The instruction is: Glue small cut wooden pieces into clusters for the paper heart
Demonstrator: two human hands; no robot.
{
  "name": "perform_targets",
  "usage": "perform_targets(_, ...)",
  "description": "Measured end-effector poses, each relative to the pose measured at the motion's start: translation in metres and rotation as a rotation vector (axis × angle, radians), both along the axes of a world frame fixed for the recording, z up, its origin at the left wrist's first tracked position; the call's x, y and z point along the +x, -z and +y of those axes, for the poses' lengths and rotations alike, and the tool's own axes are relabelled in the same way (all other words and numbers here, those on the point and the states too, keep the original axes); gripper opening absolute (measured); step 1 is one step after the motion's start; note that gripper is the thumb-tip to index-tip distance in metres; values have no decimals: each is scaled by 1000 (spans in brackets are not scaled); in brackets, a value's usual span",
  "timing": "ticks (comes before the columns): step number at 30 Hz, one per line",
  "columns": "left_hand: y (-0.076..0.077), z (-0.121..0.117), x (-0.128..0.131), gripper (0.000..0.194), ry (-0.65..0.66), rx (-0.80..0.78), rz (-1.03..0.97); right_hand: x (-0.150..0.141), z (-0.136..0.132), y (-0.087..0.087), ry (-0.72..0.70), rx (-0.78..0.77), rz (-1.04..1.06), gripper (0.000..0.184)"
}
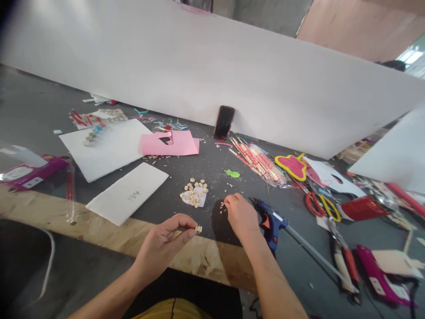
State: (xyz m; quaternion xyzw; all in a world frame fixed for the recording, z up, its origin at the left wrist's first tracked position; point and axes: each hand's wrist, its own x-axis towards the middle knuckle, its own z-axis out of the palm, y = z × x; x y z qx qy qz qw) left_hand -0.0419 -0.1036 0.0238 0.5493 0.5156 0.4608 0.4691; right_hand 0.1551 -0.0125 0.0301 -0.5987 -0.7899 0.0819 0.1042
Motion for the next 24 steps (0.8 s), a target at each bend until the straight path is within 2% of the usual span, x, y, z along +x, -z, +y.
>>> perform_targets(4,-4,2,0,8,-8,118,103,6,-12,-9,41,52,128,16)
perform_targets(9,-2,7,2,11,-1,405,288,-2,-62,-26,68,112,358,16)
perform_targets(13,0,11,8,11,-64,684,409,-18,-94,-26,44,154,635,8)
perform_targets(16,-3,10,11,11,-116,822,415,-25,-99,-23,36,167,684,8)
perform_targets(24,-10,7,11,13,-98,902,455,-28,-101,-23,21,192,709,9)
